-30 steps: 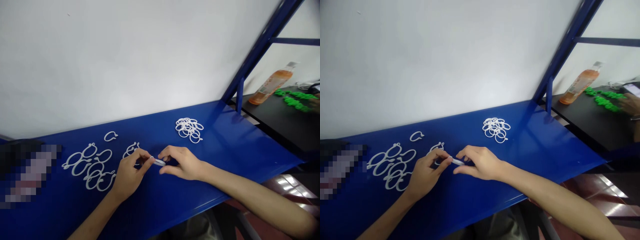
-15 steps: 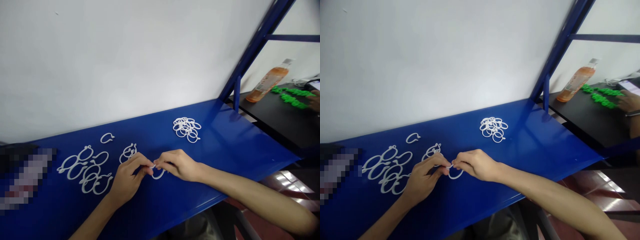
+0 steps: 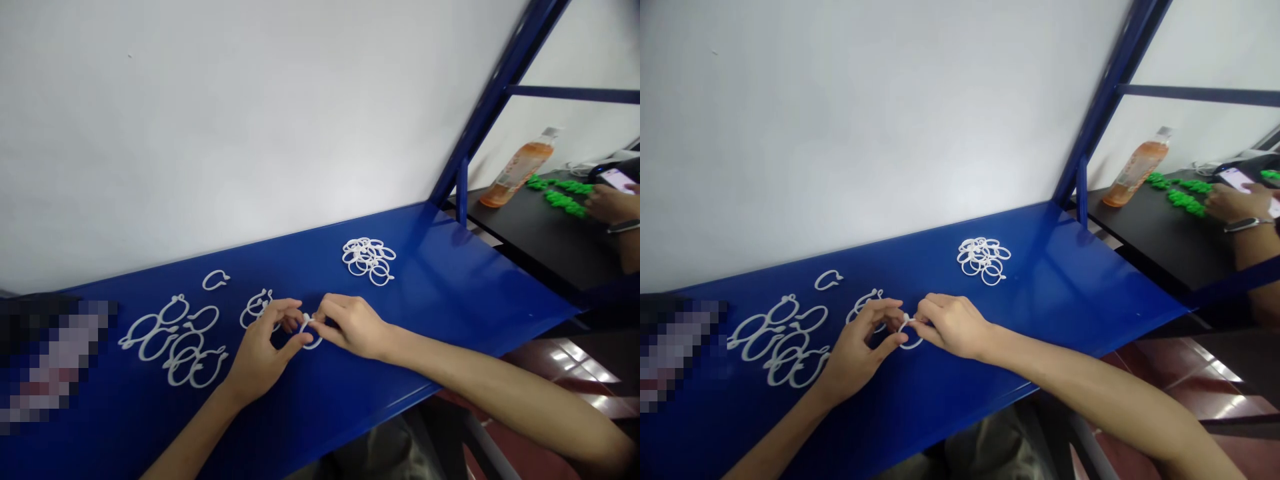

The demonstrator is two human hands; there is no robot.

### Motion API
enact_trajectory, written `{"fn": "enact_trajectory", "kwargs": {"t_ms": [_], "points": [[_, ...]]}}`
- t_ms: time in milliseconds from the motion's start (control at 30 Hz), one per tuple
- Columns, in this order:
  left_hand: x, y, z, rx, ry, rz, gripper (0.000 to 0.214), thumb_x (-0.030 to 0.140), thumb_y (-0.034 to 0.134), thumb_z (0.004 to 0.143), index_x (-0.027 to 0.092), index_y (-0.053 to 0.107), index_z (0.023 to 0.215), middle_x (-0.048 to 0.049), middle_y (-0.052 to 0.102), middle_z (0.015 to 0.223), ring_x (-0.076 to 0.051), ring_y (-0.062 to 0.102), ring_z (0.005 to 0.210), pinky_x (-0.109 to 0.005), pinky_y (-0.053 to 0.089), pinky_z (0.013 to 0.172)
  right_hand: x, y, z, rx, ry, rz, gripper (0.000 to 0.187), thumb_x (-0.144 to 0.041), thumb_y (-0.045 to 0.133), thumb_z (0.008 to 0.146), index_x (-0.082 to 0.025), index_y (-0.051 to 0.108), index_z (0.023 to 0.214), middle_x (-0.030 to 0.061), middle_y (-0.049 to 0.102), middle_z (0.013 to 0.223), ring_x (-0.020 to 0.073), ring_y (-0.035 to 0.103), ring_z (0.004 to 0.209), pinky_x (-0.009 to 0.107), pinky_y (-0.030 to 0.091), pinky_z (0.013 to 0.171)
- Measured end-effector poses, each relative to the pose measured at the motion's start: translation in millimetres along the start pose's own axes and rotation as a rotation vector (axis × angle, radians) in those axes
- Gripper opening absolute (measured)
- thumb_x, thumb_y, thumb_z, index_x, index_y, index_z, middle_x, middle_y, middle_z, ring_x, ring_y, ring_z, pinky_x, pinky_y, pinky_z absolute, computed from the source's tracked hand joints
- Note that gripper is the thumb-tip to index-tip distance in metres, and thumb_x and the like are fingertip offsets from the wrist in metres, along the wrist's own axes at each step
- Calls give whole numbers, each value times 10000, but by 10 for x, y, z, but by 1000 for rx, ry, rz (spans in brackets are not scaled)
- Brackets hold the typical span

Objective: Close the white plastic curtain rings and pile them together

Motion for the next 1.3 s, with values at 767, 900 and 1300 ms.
{"fn": "enact_trajectory", "kwargs": {"t_ms": [767,900,1300], "points": [[31,-57,16,-2,27,58,126,367,736,841,255,696,799,53,760,758,-128,743,737,-156,554,550,1161,-1021,-714,27,270,-310,166,-343,545,998,-212,648,992,78,683,969,213,649,871,361,542,780],[89,-60,19,-2,95,109,110,344,709,869,258,710,800,64,753,760,-110,727,713,-152,550,588,1234,-1074,-755,128,328,-282,193,-384,548,1002,-215,643,1004,63,693,946,192,650,782,330,526,704],[136,45,-1,-63,201,180,85,293,654,916,244,704,869,46,751,832,-117,717,755,-192,558,671,1336,-1038,-748,158,382,-283,167,-360,558,988,-212,634,995,60,676,917,193,636,772,336,521,711]]}}
Point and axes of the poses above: each hand's wrist, its own z-axis towards the middle knuckle, its own y-axis out of the palm, x = y × z, the point moved 10 cm from there along z, towards the middle knuckle
